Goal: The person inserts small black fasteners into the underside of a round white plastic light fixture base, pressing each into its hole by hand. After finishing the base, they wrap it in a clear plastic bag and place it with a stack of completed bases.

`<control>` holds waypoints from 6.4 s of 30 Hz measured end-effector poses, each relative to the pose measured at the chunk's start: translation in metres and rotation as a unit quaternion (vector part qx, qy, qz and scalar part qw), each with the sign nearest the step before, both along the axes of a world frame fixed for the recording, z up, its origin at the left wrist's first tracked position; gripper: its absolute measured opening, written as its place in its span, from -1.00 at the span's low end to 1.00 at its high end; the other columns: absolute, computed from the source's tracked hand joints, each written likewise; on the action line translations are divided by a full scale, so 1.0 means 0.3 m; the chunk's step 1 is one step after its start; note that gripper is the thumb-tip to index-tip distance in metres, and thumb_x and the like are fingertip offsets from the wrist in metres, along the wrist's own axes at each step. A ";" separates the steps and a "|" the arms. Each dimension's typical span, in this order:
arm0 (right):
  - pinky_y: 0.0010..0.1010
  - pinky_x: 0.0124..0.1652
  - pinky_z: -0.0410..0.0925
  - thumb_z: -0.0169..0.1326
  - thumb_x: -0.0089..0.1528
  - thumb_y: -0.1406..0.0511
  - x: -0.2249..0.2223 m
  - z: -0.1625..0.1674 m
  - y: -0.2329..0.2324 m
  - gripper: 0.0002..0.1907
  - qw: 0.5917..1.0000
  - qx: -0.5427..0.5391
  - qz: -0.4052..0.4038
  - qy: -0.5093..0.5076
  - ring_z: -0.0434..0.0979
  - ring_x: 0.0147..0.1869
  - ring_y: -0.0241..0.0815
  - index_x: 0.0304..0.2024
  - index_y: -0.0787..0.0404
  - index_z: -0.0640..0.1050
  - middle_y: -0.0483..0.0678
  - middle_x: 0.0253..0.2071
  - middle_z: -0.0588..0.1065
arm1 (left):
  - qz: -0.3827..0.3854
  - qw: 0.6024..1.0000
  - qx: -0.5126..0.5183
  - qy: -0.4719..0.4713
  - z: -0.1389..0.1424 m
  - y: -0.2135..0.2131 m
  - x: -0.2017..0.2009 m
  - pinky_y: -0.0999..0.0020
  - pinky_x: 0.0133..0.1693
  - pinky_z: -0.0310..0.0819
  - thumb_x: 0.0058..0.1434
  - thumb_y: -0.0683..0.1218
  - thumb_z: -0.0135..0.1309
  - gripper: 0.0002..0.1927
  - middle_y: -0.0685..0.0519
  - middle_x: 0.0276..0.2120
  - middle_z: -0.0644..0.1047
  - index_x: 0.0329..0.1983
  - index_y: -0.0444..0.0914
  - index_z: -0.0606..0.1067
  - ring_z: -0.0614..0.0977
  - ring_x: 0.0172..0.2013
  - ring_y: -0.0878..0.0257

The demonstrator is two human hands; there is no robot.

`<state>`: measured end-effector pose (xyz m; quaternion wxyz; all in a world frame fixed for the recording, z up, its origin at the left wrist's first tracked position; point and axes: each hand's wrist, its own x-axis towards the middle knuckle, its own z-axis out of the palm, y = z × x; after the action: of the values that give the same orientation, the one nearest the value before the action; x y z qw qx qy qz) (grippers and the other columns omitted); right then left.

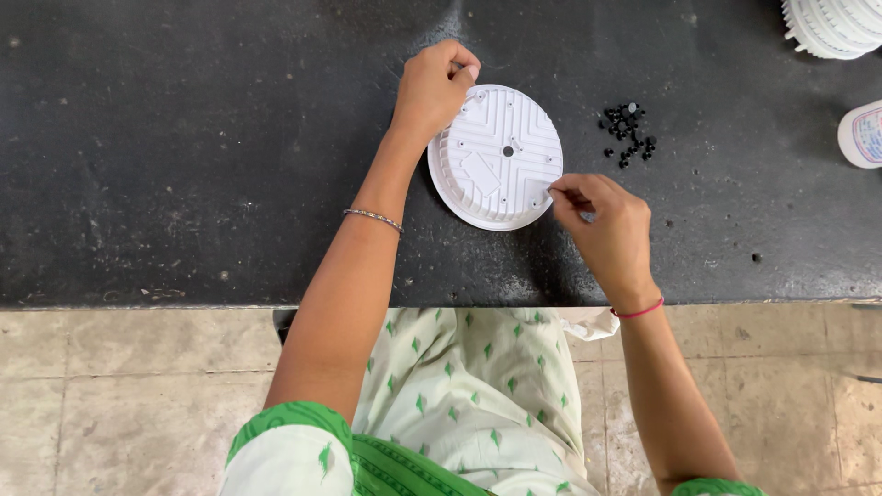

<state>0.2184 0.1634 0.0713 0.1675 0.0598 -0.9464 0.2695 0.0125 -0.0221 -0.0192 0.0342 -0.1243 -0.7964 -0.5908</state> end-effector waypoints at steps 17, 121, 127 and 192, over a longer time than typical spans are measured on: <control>-0.48 -0.22 0.49 0.26 0.22 0.44 -0.018 -0.001 0.014 -0.86 0.999 0.024 0.028 -0.007 0.66 -0.23 -0.26 -0.17 0.32 0.61 -0.02 -0.25 0.61 | 0.002 1.000 0.006 -0.027 0.004 -0.001 -0.011 0.34 -0.21 0.59 0.22 -0.13 0.17 -0.89 0.04 -0.32 0.70 -0.22 -0.23 0.61 0.74 -0.31 0.25; -0.44 -0.19 0.52 0.29 0.25 0.40 -0.402 0.068 -0.160 -0.87 0.992 0.028 0.121 0.012 0.71 -0.22 -0.18 -0.15 0.29 0.67 0.03 -0.27 0.64 | -0.052 0.992 0.057 -0.103 0.033 -0.030 -0.018 0.39 -0.30 0.62 0.08 -0.17 0.31 -0.74 0.00 -0.41 0.68 -0.16 -0.28 0.58 0.72 -0.39 0.28; -0.42 -0.24 0.49 0.29 0.21 0.40 -0.412 0.054 -0.178 -0.89 0.990 0.085 0.108 0.024 0.68 -0.28 -0.18 -0.22 0.29 0.66 0.01 -0.31 0.63 | -0.049 0.994 0.054 -0.086 0.026 -0.029 -0.023 0.38 -0.29 0.60 0.08 -0.17 0.32 -0.76 -0.01 -0.42 0.68 -0.18 -0.28 0.59 0.72 -0.38 0.26; -0.46 -0.24 0.50 0.29 0.23 0.36 -0.416 0.108 -0.220 -0.84 0.989 0.022 0.118 -0.091 0.69 -0.29 -0.25 -0.15 0.27 0.69 0.00 -0.32 0.66 | -0.059 0.991 0.050 -0.107 0.028 -0.031 -0.029 0.35 -0.26 0.61 0.11 -0.20 0.26 -0.76 -0.02 -0.39 0.68 -0.15 -0.30 0.56 0.73 -0.35 0.26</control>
<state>0.0935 0.0976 0.1037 0.0460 0.1495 -0.9499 0.2705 0.0039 -0.0313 -0.0108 -0.0797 -0.1056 -0.7561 -0.6409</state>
